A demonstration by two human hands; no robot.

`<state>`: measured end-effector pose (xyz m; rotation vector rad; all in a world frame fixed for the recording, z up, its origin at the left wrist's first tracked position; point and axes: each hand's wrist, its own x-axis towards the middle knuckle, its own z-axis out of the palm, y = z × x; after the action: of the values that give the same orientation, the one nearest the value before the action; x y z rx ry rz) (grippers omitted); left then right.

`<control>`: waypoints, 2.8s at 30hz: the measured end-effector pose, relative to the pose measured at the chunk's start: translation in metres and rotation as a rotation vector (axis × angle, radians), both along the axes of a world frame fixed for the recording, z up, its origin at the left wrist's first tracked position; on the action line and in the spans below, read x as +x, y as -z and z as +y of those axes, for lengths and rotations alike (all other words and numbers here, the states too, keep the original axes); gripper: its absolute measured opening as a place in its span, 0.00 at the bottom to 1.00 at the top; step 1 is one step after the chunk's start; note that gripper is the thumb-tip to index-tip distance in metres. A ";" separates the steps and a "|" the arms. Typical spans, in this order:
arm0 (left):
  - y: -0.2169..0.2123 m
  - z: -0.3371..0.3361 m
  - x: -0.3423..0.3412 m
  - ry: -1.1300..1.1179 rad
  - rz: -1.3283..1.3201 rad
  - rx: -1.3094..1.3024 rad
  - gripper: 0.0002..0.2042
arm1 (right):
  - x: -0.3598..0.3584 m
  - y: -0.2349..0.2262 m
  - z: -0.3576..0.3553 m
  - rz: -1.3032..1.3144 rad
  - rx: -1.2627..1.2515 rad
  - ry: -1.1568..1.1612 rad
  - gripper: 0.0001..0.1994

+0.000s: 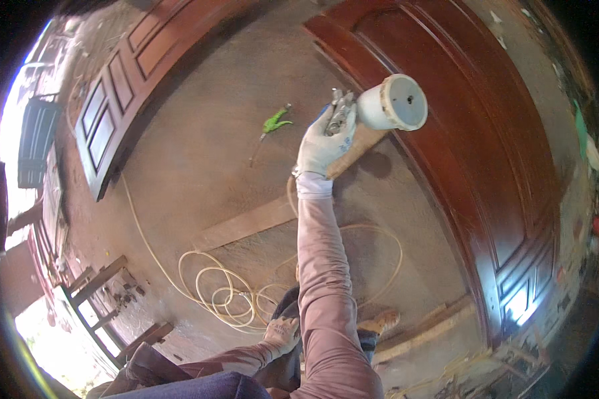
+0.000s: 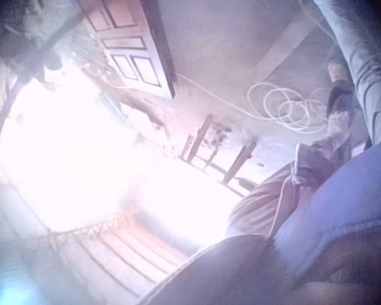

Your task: The person uses a spray gun to apply a reddish-brown finish to a large wooden door panel. They move the spray gun in steady horizontal and vertical passes across the surface, then refill the spray gun's cup with finish from a container before continuing to spray the door.

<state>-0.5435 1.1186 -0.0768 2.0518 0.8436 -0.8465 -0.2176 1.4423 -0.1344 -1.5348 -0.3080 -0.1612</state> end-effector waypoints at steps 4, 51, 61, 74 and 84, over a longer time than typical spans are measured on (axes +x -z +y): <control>0.009 -0.018 -0.001 0.017 -0.056 0.057 0.12 | 0.013 -0.002 -0.051 0.277 0.059 -0.023 0.12; -0.280 -0.202 0.243 -0.777 -0.532 -1.421 0.23 | -0.048 -0.505 -0.710 -0.473 -0.506 -0.019 0.18; -0.262 -0.095 0.185 -0.869 -0.288 -1.062 0.22 | -0.069 -0.655 -0.680 -0.718 0.432 -0.179 0.19; -0.253 -0.068 0.210 -0.874 -0.281 -1.069 0.21 | -0.093 -0.670 -0.664 -0.800 0.089 -0.047 0.14; -0.317 -0.153 0.294 -0.756 -0.465 -1.088 0.24 | -0.118 -0.673 -0.816 -0.582 -0.193 0.238 0.15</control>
<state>-0.2491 0.9655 0.2401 0.7955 0.5944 -0.2420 -0.3358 0.6266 0.5388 -1.6912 -0.6128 -0.7923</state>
